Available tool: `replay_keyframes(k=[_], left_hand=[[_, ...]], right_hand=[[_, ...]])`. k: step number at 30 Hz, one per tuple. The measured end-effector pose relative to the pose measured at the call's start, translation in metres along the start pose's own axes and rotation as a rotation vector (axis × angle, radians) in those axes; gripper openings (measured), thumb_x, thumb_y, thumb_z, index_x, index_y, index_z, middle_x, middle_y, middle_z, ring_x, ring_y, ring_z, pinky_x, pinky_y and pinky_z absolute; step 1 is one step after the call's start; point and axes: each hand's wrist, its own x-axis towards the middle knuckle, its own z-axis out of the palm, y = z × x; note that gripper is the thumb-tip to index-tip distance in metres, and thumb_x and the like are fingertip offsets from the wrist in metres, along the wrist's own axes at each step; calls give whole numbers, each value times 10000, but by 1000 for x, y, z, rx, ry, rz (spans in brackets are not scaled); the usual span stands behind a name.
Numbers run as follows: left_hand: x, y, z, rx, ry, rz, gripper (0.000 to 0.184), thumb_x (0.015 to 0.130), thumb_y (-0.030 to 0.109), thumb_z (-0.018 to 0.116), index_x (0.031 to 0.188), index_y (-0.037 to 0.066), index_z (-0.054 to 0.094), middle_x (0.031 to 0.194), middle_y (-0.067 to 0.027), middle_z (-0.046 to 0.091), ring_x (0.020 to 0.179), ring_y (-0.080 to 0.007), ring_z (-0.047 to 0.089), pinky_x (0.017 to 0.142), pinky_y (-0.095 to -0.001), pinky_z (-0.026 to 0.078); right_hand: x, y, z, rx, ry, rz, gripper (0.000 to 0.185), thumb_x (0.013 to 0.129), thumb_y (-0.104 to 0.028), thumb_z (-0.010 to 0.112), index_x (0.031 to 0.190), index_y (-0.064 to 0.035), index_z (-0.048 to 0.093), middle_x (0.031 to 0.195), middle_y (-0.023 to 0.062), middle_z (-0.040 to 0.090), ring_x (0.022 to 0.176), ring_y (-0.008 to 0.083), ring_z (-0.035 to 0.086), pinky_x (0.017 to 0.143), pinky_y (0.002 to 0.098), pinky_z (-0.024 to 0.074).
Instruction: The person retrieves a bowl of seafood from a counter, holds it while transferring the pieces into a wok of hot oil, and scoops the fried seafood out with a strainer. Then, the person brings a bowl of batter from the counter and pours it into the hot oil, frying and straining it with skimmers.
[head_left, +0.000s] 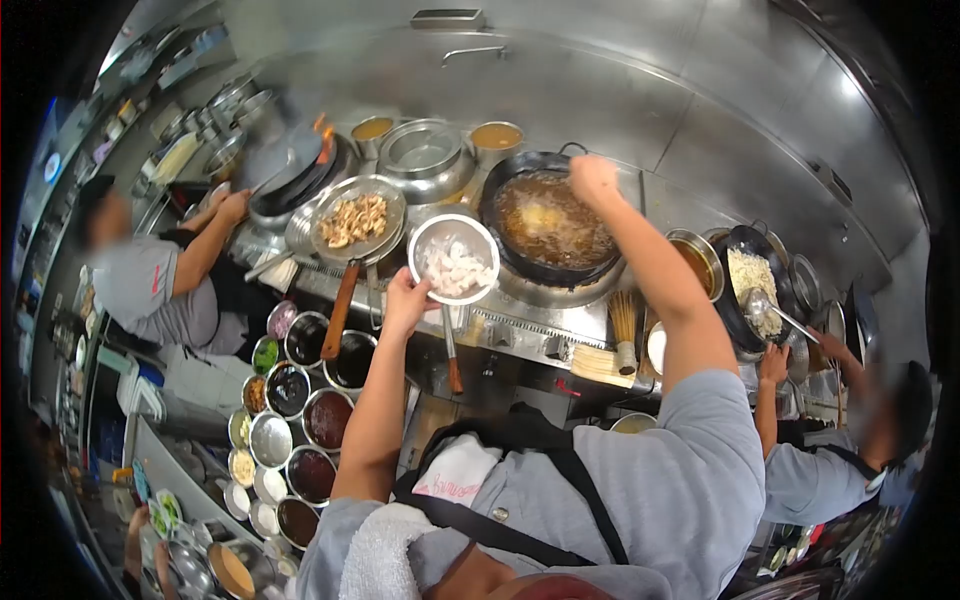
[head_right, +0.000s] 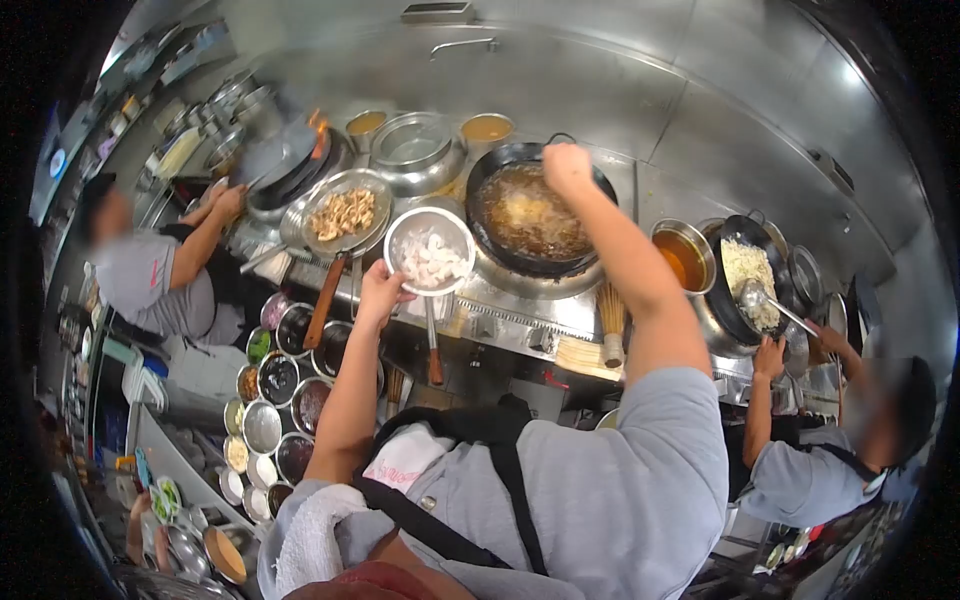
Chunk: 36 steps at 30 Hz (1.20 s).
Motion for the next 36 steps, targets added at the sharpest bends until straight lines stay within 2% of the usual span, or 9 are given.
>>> replay_keyframes(k=[4,8,13,17,21,23,25,29,36], left_hand=[[6,0,3,55,10,33,160,847,-20,518,1003,-5,488,972,-125,614,800,-190,657,598,-304,608],[12,0,22,109,33,154,106,821,-15,550,920,-39,522,814,-74,561,670,-152,621,539,-292,603],[22,-17,49,231,-27,264,124,797,-23,555,914,-51,523,783,-78,544,657,-147,607,532,-305,604],[30,-27,62,19,11,154,164,794,-23,554,951,-54,518,821,-102,560,661,-180,625,535,-315,605],[28,-35,76,-112,-32,53,209,806,-24,538,1012,-35,509,896,-117,579,717,-204,650,549,-316,607],[30,-45,79,-108,-55,17,217,809,-22,537,1024,-31,509,906,-112,581,725,-203,651,559,-316,609],[30,-53,80,-126,-59,-12,204,813,-19,538,1014,-27,507,909,-110,581,730,-202,651,560,-316,608],[17,-51,81,-133,-81,-105,158,836,-10,534,989,-17,496,924,-103,584,750,-195,651,569,-312,607],[0,-34,70,-138,-63,-107,143,862,-2,529,1001,-5,492,947,-102,589,770,-185,650,595,-309,605]], right_hand=[[-57,4,-61,181,-18,61,286,823,-286,625,990,-62,683,967,177,672,909,320,653,789,407,522],[-122,-3,-71,350,-207,-157,441,778,-435,669,1076,-111,667,956,155,671,921,317,644,807,423,511],[-154,-23,-34,256,-254,-147,339,807,-374,647,1008,-104,689,894,163,673,875,333,646,782,430,511],[-163,5,-49,407,-109,-86,296,803,-339,648,976,-104,698,831,160,672,821,335,646,746,432,506],[-171,35,-79,480,-134,24,321,796,-334,659,1006,-94,695,748,182,651,792,349,641,741,423,491],[-174,51,-87,466,-60,4,331,796,-328,663,1017,-83,689,768,202,643,795,364,633,733,418,483],[-175,65,-99,581,-78,170,333,798,-325,665,1023,-81,690,809,215,646,812,371,632,740,414,481],[-160,102,-62,510,10,233,342,793,-322,669,1042,-89,689,865,204,666,889,362,635,792,404,486],[-118,116,75,306,-107,401,414,795,-430,645,960,-54,699,847,209,668,890,362,641,779,417,492]])
